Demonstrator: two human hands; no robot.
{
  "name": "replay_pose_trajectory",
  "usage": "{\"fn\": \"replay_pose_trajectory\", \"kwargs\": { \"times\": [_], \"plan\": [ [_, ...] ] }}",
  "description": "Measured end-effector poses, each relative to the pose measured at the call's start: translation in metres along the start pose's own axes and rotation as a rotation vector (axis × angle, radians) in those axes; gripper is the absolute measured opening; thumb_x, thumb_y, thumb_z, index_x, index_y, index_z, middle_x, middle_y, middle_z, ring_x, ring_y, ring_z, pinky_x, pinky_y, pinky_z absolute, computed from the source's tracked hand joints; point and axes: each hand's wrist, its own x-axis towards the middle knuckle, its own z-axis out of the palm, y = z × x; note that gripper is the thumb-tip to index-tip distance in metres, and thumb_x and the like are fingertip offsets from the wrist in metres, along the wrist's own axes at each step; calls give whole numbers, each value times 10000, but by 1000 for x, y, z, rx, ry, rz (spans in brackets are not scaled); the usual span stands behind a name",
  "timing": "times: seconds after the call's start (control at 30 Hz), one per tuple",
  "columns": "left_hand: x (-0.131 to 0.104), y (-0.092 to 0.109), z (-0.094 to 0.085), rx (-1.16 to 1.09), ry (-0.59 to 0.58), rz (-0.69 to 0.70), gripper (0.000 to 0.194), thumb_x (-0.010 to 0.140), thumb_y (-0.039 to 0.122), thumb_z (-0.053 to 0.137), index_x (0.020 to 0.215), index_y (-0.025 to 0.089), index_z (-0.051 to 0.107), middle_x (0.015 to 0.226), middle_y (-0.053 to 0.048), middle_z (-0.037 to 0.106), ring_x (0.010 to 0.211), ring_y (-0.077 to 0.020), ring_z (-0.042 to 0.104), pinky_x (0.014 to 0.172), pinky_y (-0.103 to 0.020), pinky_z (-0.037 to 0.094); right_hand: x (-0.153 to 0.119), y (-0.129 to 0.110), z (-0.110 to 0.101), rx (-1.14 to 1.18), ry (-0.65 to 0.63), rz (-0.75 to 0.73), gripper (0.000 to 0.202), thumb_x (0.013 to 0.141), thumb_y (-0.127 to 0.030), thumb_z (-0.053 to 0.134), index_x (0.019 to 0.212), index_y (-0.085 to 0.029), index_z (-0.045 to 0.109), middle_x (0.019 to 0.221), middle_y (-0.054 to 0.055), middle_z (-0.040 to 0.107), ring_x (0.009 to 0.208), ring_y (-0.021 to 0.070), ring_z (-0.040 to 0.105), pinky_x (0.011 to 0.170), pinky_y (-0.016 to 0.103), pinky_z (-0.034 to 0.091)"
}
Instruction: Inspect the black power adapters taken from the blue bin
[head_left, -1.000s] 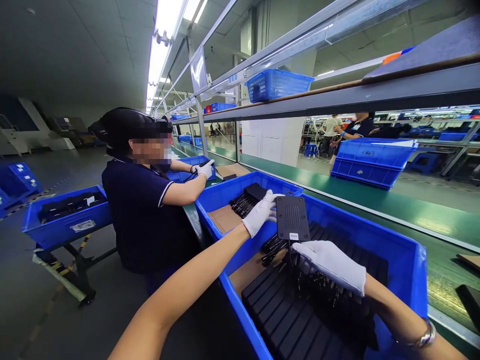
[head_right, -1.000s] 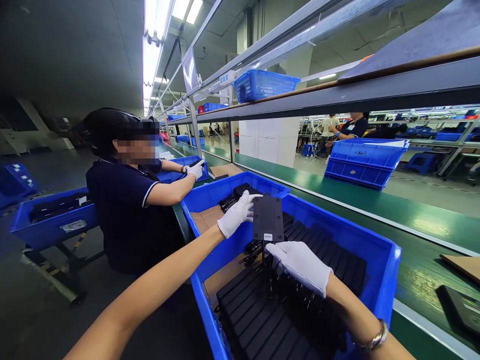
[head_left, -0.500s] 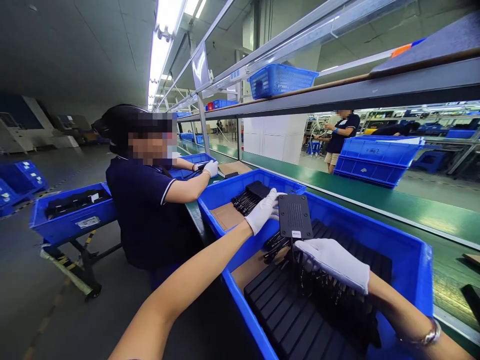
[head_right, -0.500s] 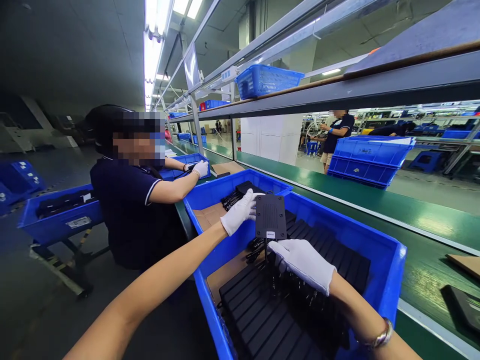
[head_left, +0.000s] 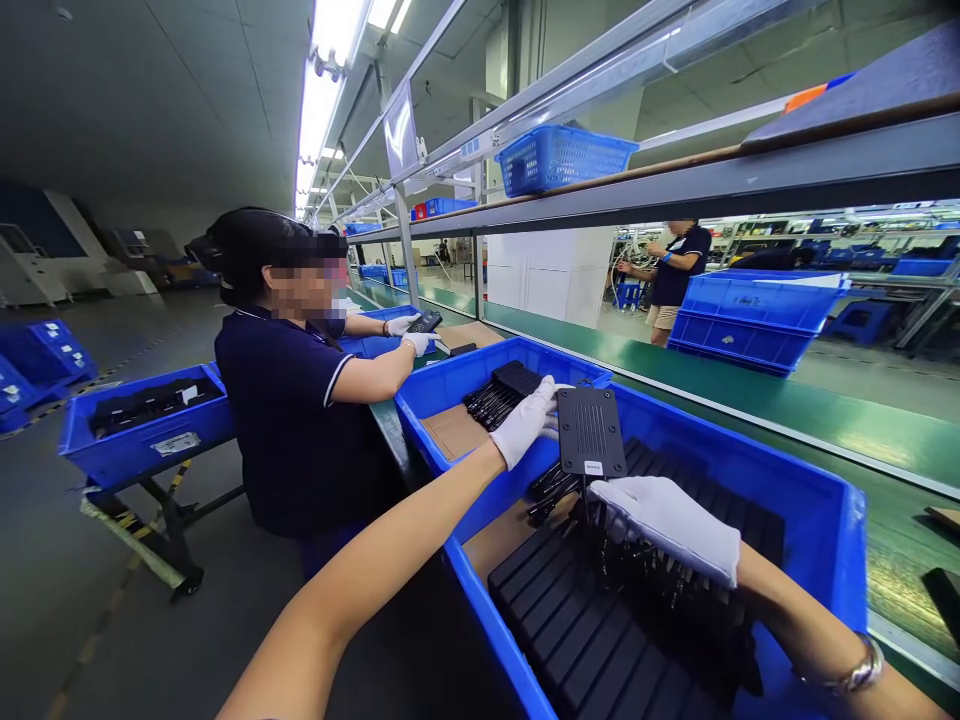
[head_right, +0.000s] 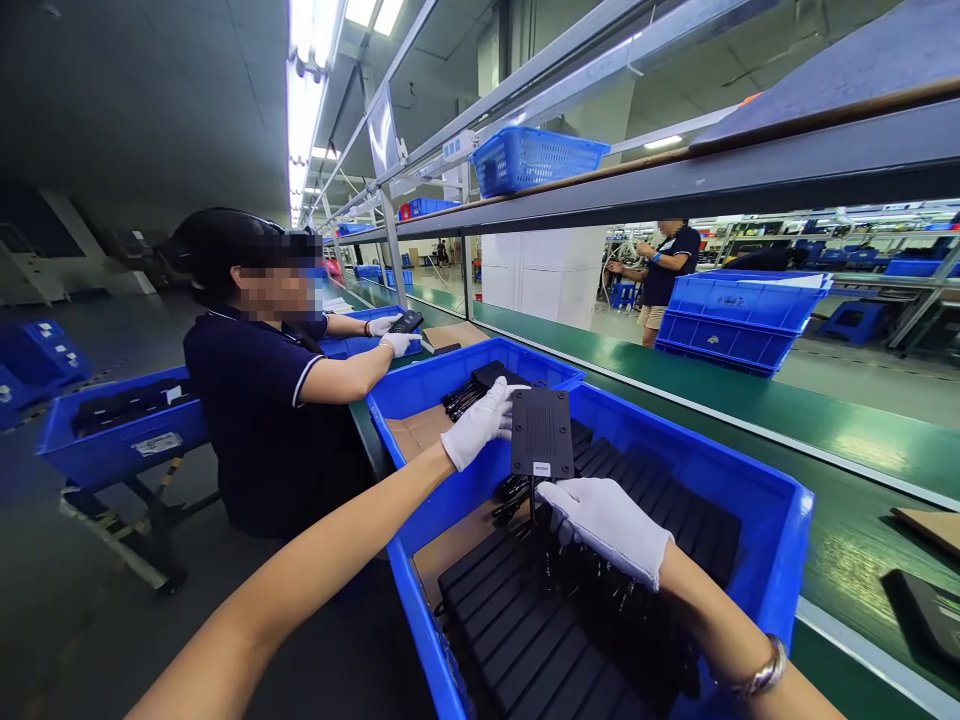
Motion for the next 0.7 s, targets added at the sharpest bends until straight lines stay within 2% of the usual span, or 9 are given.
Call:
{"fn": "replay_pose_trajectory", "kwargs": {
  "times": [0.27, 0.7],
  "plan": [
    [-1, 3, 3, 2, 23, -6, 669, 888, 691, 273, 1233, 200, 569, 1035, -69, 657, 659, -98, 558, 596, -201, 437, -1, -4, -1, -1, 8, -2, 543, 897, -640, 382, 643, -182, 525, 646, -4, 493, 656, 179, 451, 604, 277, 357],
    [2, -1, 1, -43, 24, -14, 620, 899, 664, 310, 1187, 194, 595, 991, -68, 672, 643, -96, 578, 541, -179, 421, 0, -3, -2, -18, 19, -18, 566, 888, -673, 363, 642, -183, 507, 650, -8, 464, 663, 178, 439, 614, 282, 345]
  ]
}}
